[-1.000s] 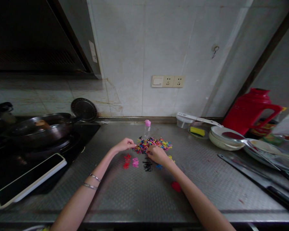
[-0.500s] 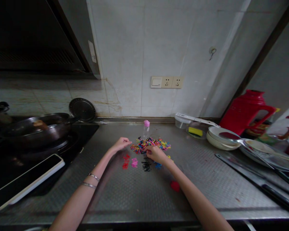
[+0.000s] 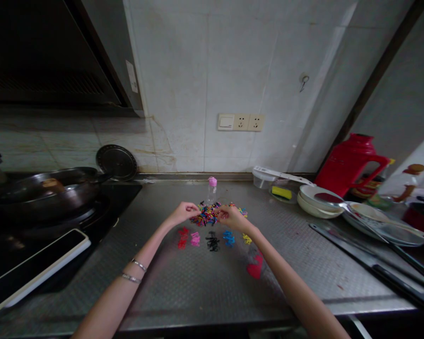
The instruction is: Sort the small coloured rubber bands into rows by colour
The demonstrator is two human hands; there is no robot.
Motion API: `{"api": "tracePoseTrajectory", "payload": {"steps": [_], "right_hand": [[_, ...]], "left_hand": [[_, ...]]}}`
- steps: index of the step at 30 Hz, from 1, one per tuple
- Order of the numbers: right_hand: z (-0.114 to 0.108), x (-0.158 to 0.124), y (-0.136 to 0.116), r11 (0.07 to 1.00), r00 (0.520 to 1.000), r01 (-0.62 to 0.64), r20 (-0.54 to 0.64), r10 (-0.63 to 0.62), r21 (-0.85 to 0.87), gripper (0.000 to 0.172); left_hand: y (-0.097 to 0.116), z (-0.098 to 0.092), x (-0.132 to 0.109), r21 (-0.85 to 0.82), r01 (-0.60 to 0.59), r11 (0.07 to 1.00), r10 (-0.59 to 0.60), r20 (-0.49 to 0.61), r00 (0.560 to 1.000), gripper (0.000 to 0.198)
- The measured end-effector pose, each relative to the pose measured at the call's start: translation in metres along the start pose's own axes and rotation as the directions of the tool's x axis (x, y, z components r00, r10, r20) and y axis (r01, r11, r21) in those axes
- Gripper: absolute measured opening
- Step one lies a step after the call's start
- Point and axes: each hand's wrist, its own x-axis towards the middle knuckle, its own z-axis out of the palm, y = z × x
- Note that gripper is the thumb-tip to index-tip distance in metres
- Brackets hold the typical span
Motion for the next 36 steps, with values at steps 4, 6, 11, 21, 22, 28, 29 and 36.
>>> {"api": "tracePoseTrajectory", "payload": {"steps": [4, 6, 11, 21, 22, 28, 29, 36], "right_hand": [[0.002, -0.004, -0.005, 0.999, 0.999, 0.006, -0.036, -0.005, 0.043, 0.032], [0.002, -0.006, -0.011, 0.998, 0.999, 0.019, -0.042, -0.017, 0.053, 0.030], [0.002, -0.012, -0.022, 0.989, 0.999, 0.048, -0.013, -0.046, 0.139, 0.030], [-0.004, -0.019, -0.020, 0.987, 1.000, 0.005, 0.020, -0.008, 0.160, 0.026], [-0.006, -0.020, -0.017, 0.988, 1.000, -0.004, 0.023, 0.000, 0.154, 0.026], [-0.020, -0.026, 0.002, 0.997, 0.995, -0.075, 0.070, 0.076, -0.012, 0.030], [-0.022, -0.028, 0.006, 0.996, 0.993, -0.080, 0.084, 0.083, -0.033, 0.031], [-0.018, -0.033, 0.024, 0.997, 0.984, -0.072, 0.160, 0.073, -0.010, 0.037]], "left_hand": [[0.015, 0.023, -0.004, -0.015, -0.037, 0.999, 0.038, 0.087, 0.995, 0.044], [0.020, 0.033, -0.006, -0.042, -0.041, 0.998, 0.046, 0.113, 0.993, 0.049], [0.019, 0.042, -0.008, -0.021, -0.025, 0.999, 0.028, 0.171, 0.985, 0.035], [0.009, 0.039, -0.005, 0.050, -0.028, 0.998, 0.020, 0.163, 0.986, 0.032], [0.007, 0.040, -0.004, 0.073, -0.029, 0.997, 0.018, 0.158, 0.987, 0.032], [0.006, 0.046, -0.007, 0.264, -0.117, 0.957, 0.061, 0.209, 0.976, 0.023], [0.008, 0.047, -0.008, 0.299, -0.132, 0.945, 0.069, 0.215, 0.974, 0.023], [0.011, 0.051, -0.011, 0.415, -0.177, 0.892, 0.068, 0.264, 0.962, 0.023]]}}
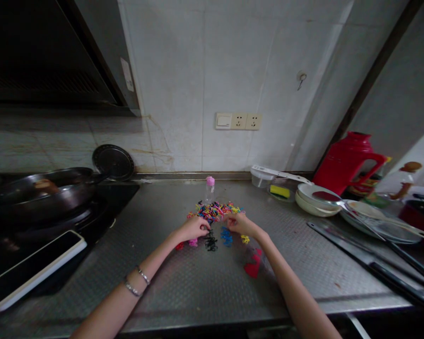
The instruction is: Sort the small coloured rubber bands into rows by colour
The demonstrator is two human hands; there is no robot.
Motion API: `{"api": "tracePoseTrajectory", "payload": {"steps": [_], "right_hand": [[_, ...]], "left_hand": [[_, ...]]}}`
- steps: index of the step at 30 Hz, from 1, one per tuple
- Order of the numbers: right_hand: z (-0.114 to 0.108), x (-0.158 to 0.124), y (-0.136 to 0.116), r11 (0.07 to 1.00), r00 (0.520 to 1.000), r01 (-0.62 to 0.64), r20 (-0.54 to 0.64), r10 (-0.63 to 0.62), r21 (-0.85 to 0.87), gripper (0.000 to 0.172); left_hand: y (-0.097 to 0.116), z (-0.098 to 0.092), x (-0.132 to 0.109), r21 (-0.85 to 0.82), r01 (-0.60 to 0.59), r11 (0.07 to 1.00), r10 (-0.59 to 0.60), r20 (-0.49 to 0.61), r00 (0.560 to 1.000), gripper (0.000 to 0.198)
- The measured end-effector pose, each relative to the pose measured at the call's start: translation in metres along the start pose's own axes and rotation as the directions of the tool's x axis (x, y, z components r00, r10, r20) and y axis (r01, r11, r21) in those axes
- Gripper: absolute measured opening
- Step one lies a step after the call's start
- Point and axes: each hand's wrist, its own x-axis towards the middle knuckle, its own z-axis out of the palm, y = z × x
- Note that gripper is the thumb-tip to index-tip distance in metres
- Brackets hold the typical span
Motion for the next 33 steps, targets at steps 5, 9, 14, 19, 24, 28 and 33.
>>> {"api": "tracePoseTrajectory", "payload": {"steps": [5, 9, 14, 19, 24, 28, 33], "right_hand": [[0.000, 0.000, 0.001, 0.997, 0.999, -0.044, 0.002, 0.045, -0.056, 0.036], [-0.002, -0.002, 0.002, 0.994, 0.997, -0.053, -0.059, 0.048, -0.096, 0.036], [-0.003, -0.004, 0.002, 0.991, 0.998, -0.053, -0.049, 0.047, -0.120, 0.032], [-0.004, -0.006, -0.001, 0.986, 0.996, -0.067, -0.070, 0.057, -0.151, 0.032], [-0.006, -0.007, 0.000, 0.980, 0.993, -0.083, -0.094, 0.067, -0.179, 0.031], [-0.010, -0.009, 0.003, 0.968, 0.981, -0.150, -0.149, 0.121, -0.200, 0.030], [-0.018, -0.014, 0.008, 0.914, 0.932, -0.288, -0.302, 0.199, -0.285, 0.027]], "left_hand": [[0.002, -0.003, -0.002, -0.013, 0.000, 1.000, 0.000, 0.042, 0.999, 0.022], [0.007, -0.006, -0.004, -0.048, -0.013, 0.999, 0.016, 0.073, 0.997, 0.023], [0.007, -0.004, -0.005, -0.084, 0.005, 0.996, 0.004, 0.099, 0.995, 0.027], [0.002, -0.001, -0.004, -0.094, -0.005, 0.996, 0.015, 0.114, 0.993, 0.028], [0.001, -0.003, -0.002, -0.081, -0.025, 0.996, 0.032, 0.083, 0.996, 0.029], [-0.002, -0.009, -0.001, -0.089, -0.008, 0.996, 0.006, -0.019, 1.000, 0.029], [-0.026, -0.020, 0.002, -0.258, 0.075, 0.963, -0.133, -0.214, 0.968, 0.029]]}}
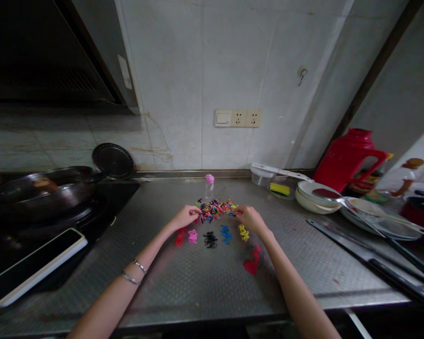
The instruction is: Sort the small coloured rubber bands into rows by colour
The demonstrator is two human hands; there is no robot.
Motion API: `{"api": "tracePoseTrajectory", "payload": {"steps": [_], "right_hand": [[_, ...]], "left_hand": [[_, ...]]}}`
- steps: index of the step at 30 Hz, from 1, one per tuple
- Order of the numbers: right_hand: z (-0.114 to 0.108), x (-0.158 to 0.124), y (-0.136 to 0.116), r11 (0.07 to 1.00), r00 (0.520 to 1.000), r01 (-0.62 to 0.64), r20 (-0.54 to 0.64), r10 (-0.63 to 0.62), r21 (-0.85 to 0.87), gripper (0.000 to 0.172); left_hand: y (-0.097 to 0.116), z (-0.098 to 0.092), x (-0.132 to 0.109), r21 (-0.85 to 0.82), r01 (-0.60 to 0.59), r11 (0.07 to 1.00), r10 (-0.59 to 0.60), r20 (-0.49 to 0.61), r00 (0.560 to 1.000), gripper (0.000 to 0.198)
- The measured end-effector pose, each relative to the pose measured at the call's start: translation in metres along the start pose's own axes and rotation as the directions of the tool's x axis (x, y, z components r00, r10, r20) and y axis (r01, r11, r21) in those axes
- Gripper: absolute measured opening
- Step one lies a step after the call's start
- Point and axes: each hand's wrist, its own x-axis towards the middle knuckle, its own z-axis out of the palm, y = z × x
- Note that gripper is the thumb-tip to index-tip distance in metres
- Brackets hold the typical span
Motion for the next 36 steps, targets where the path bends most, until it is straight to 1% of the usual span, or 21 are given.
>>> {"api": "tracePoseTrajectory", "payload": {"steps": [3, 5, 7, 9, 13, 20, 24, 28, 33, 36], "right_hand": [[0.000, 0.001, 0.007, 0.998, 0.999, -0.040, -0.038, 0.039, -0.043, 0.025], [0.001, 0.003, 0.013, 0.999, 0.999, -0.028, -0.044, 0.026, -0.043, 0.024], [0.004, 0.006, 0.018, 1.000, 0.999, 0.003, -0.047, -0.004, -0.023, 0.024], [0.008, 0.007, 0.023, 0.999, 0.999, 0.034, -0.039, -0.034, 0.003, 0.024], [0.015, 0.010, 0.029, 0.997, 0.998, 0.067, -0.002, -0.067, 0.024, 0.023], [0.019, 0.010, 0.032, 0.998, 0.998, 0.065, -0.014, -0.065, 0.002, 0.023], [0.017, 0.009, 0.029, 0.997, 0.997, 0.075, -0.019, -0.074, 0.012, 0.025], [0.014, 0.009, 0.026, 0.996, 0.995, 0.088, -0.055, -0.086, 0.032, 0.026], [0.014, 0.009, 0.025, 0.989, 0.990, 0.095, -0.114, -0.082, 0.116, 0.034], [0.017, 0.009, 0.022, 0.978, 0.990, 0.101, -0.113, -0.081, 0.183, 0.034]], "left_hand": [[-0.019, -0.012, 0.004, -0.115, 0.080, 0.990, -0.096, -0.134, 0.986, 0.030], [-0.030, -0.019, 0.005, -0.177, 0.122, 0.977, -0.157, -0.200, 0.967, 0.030], [-0.038, -0.024, 0.005, -0.230, 0.146, 0.962, -0.203, -0.249, 0.947, 0.030], [-0.043, -0.026, 0.003, -0.272, 0.167, 0.948, -0.242, -0.272, 0.931, 0.030], [-0.048, -0.025, 0.001, -0.327, 0.208, 0.922, -0.300, -0.262, 0.917, 0.029], [-0.056, -0.024, 0.001, -0.353, 0.230, 0.907, -0.327, -0.246, 0.912, 0.028], [-0.055, -0.024, 0.001, -0.360, 0.248, 0.899, -0.344, -0.233, 0.909, 0.027], [-0.052, -0.024, 0.000, -0.346, 0.258, 0.902, -0.346, -0.224, 0.911, 0.027], [-0.055, -0.021, 0.001, -0.317, 0.252, 0.915, -0.333, -0.238, 0.912, 0.027], [-0.057, -0.021, 0.002, -0.309, 0.254, 0.917, -0.332, -0.236, 0.913, 0.028]]}}
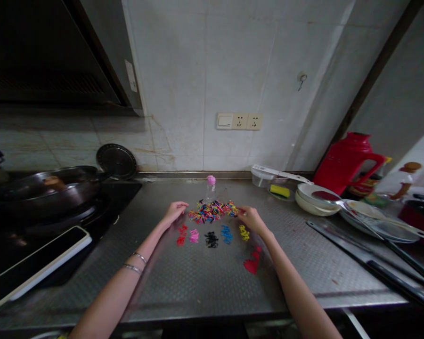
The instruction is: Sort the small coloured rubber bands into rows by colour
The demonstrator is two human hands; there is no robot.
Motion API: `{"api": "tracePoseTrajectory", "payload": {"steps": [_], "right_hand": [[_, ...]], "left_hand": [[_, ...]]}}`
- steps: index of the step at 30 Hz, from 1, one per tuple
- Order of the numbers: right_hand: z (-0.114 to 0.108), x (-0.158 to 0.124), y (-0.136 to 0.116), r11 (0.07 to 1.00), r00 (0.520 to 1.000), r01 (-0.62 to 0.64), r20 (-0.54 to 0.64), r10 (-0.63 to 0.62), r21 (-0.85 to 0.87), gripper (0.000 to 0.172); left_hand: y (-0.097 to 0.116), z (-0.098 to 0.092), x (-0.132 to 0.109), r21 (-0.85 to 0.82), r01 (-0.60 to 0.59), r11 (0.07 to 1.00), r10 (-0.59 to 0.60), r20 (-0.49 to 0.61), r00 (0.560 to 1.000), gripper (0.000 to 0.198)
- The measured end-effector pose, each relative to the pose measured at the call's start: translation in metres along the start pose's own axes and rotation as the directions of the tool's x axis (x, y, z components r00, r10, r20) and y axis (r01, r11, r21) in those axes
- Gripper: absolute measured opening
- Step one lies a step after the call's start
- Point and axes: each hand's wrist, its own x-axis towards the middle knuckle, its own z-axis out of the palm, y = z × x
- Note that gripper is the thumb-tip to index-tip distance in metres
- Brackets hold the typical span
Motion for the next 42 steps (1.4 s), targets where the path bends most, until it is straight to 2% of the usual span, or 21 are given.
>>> {"api": "tracePoseTrajectory", "payload": {"steps": [4, 9, 14, 18, 21, 24, 31, 36, 42], "right_hand": [[0.006, 0.004, -0.018, 0.998, 0.998, 0.040, 0.045, -0.042, 0.049, 0.033], [0.019, 0.015, -0.064, 0.984, 0.976, 0.150, 0.142, -0.163, 0.095, 0.032], [0.040, 0.018, -0.106, 0.940, 0.900, 0.324, 0.269, -0.342, 0.110, 0.030], [0.059, 0.017, -0.127, 0.916, 0.845, 0.397, 0.368, -0.388, 0.056, 0.029], [0.068, 0.017, -0.133, 0.897, 0.811, 0.439, 0.409, -0.419, 0.051, 0.029], [0.068, 0.017, -0.132, 0.886, 0.797, 0.458, 0.405, -0.448, 0.079, 0.030], [0.037, 0.014, -0.103, 0.918, 0.871, 0.372, 0.292, -0.396, 0.135, 0.034], [0.006, 0.000, -0.066, 0.972, 0.954, 0.206, 0.199, -0.224, 0.109, 0.029], [-0.027, -0.031, -0.030, 0.996, 0.986, 0.038, 0.160, -0.050, 0.077, 0.028]], "left_hand": [[0.003, 0.001, 0.000, 0.020, 0.001, 1.000, -0.002, 0.005, 1.000, 0.029], [0.007, 0.000, -0.003, 0.007, 0.017, 1.000, -0.017, -0.003, 1.000, 0.030], [0.003, 0.000, 0.000, 0.023, 0.004, 1.000, -0.004, 0.002, 1.000, 0.030], [0.001, 0.001, 0.002, 0.047, -0.014, 0.999, 0.014, -0.003, 1.000, 0.029], [0.001, 0.001, 0.002, 0.051, -0.017, 0.999, 0.017, -0.001, 1.000, 0.028], [0.000, 0.001, 0.002, 0.047, -0.015, 0.999, 0.015, 0.007, 1.000, 0.028], [-0.002, 0.002, 0.003, 0.045, -0.032, 0.998, 0.029, 0.053, 0.998, 0.026], [-0.001, 0.000, 0.002, 0.098, -0.128, 0.987, 0.113, 0.153, 0.982, 0.026], [0.007, -0.002, 0.001, 0.157, -0.215, 0.964, 0.160, 0.304, 0.939, 0.025]]}}
